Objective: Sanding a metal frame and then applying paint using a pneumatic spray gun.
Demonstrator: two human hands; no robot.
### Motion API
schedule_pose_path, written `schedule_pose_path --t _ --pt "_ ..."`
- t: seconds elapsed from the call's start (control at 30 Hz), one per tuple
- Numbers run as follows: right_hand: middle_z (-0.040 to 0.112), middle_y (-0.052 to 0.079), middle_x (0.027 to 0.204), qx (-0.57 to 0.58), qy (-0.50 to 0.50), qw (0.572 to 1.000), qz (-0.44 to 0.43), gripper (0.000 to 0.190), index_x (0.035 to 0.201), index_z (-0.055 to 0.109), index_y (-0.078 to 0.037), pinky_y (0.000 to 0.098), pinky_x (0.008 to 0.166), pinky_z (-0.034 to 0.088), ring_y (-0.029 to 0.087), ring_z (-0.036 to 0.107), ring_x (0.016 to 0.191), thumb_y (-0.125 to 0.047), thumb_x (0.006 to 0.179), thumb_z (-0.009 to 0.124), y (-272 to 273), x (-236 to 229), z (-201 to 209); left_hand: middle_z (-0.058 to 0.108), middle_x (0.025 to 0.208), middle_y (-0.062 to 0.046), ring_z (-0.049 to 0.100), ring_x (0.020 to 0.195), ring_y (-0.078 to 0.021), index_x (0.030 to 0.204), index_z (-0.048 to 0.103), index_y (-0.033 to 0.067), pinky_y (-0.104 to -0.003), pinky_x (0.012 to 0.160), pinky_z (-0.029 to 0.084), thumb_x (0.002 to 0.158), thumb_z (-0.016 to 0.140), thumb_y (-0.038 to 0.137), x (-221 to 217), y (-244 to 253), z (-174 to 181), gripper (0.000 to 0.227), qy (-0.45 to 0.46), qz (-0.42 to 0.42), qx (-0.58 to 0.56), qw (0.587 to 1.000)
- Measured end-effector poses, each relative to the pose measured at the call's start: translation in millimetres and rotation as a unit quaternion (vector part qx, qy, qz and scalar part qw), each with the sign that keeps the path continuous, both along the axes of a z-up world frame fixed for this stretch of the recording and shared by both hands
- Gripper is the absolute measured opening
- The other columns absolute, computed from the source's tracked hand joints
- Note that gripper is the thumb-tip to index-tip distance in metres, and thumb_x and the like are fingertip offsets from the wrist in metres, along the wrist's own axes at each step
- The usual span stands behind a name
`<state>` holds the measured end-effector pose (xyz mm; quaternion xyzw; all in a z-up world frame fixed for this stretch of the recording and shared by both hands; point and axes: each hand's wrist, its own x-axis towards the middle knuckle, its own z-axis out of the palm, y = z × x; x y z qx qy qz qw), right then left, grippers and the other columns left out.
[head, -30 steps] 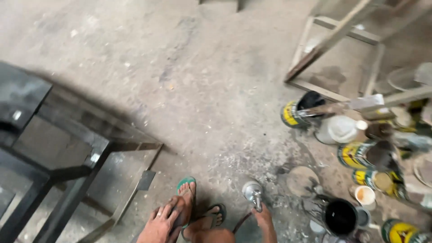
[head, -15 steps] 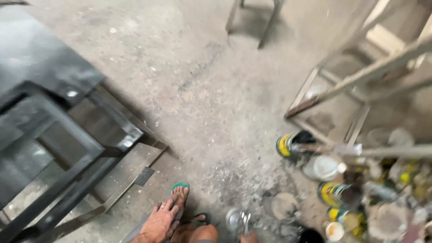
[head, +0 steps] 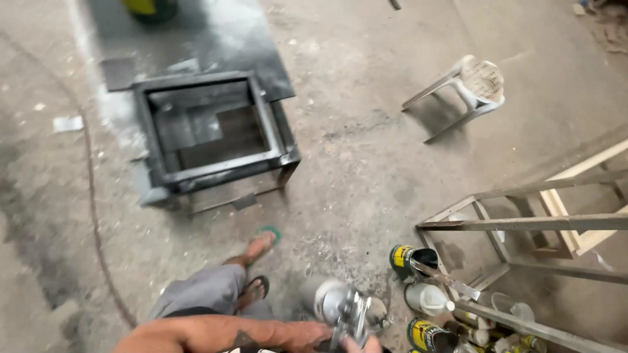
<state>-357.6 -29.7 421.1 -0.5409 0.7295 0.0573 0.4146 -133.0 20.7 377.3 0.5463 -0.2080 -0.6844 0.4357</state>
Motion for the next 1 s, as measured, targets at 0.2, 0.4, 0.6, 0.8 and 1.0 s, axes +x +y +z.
schedule_pose_path --t 0.2,0.4,0.6,0.8,1.0 --pt "0.083 0.007 0.107 -0.001 -0.058 0.973 0.223 0.054 0.122 0.075 -0.017 0.0293 0.095 0.053 0.016 0.074 0.101 -0.043 0.075 0.069 -29.7 49.2 118.3 0.064 0.12 -0.023 0.062 0.11 -0.0419 0.121 0.05 0.0057 -0.05 0.094 0.048 0.099 0.054 0.042 -12.6 42.4 88.0 0.043 -0.234 -0.25 -0.261 0.902" --pt "0.06 0.012 0.142 -0.075 -0.325 0.874 0.353 0.073 0.14 0.048 -0.01 0.043 0.114 0.044 0.023 0.055 0.133 -0.045 0.081 0.07 17.6 116.1 149.3 0.062 0.1 -0.021 0.058 0.077 -0.0303 0.109 0.051 0.0033 -0.044 0.07 0.054 0.104 0.049 0.028 24.0 67.7 136.1 0.026 -0.234 -0.2 -0.233 0.922" --pt "0.081 0.008 0.097 -0.149 -0.255 0.948 0.122 0.041 0.097 0.079 -0.008 0.0366 0.09 0.059 0.02 0.074 0.099 -0.043 0.093 0.059 73.3 187.9 159.7 0.067 0.106 -0.021 0.063 0.09 -0.0317 0.109 0.059 0.0 -0.044 0.078 0.053 0.101 0.053 0.029 86.8 112.4 153.8 0.031 -0.177 -0.149 -0.28 0.932" --pt "0.072 0.01 0.079 -0.237 -0.321 0.915 0.062 0.034 0.097 0.068 -0.004 0.0332 0.052 0.053 0.017 0.061 0.051 -0.034 0.102 0.052 88.0 274.9 175.8 0.065 0.096 0.003 0.057 0.093 -0.0115 0.101 0.068 0.0073 -0.03 0.085 0.049 0.098 0.064 0.014 102.1 132.4 99.2 0.008 0.042 0.018 -0.253 0.966" --pt "0.059 0.009 0.048 -0.298 -0.32 0.899 -0.02 0.043 0.095 0.075 -0.006 0.0302 0.039 0.04 0.017 0.053 0.04 -0.036 0.106 0.047 96.1 305.5 169.0 0.061 0.068 -0.005 0.06 0.066 -0.018 0.076 0.064 0.0111 -0.032 0.067 0.052 0.101 0.067 0.019 115.0 137.4 79.8 0.027 -0.134 0.072 -0.318 0.936"
